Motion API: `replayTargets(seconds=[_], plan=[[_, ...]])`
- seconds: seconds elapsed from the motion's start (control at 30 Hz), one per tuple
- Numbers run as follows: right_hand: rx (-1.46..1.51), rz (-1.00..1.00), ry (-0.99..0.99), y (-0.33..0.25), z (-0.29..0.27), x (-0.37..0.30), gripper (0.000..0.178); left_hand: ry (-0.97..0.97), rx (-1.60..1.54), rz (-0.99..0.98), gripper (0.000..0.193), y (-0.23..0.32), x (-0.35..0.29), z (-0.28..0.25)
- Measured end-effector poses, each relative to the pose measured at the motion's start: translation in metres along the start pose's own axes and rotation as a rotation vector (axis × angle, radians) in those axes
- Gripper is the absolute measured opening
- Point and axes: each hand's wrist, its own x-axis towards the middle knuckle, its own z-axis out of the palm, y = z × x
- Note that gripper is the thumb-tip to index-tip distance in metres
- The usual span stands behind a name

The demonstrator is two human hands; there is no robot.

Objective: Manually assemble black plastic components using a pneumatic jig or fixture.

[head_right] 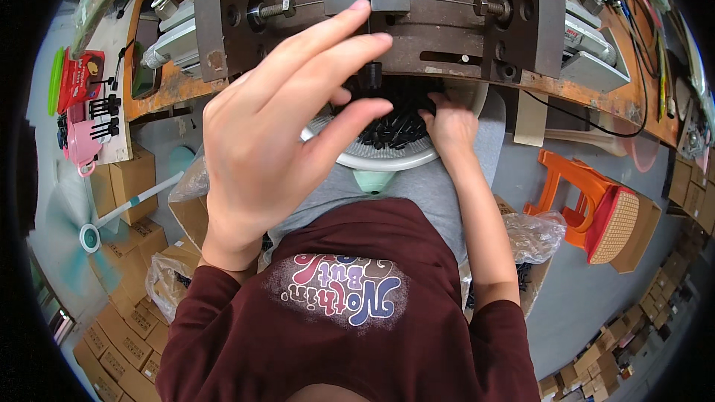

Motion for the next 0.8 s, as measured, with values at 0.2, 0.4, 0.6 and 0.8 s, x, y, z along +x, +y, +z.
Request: replayTargets(seconds=[0.2, 0.4, 0.6, 0.8], plan=[[0.066, -0.018, -0.004, 0.011, 0.017, 0.005, 0.027, 0.058, -0.206, 0.088, 0.046, -0.003, -0.023, -0.005], [0.114, 0.002, -0.068, -0.006, -0.021, 0.0, 0.029, -0.097, -0.31, -0.038, 0.027, -0.012, -0.07, 0.011], [0.714, -0.012, -0.018, -0.045, -0.11, -0.045, 0.024, -0.283, -0.796, -0.735, 0.027, -0.012, -0.101, 0.043], [1.127, -0.033, -0.106, -0.065, -0.132, -0.075, 0.025, -0.194, -0.998, -0.6, 0.031, 0.005, -0.097, 0.041]])
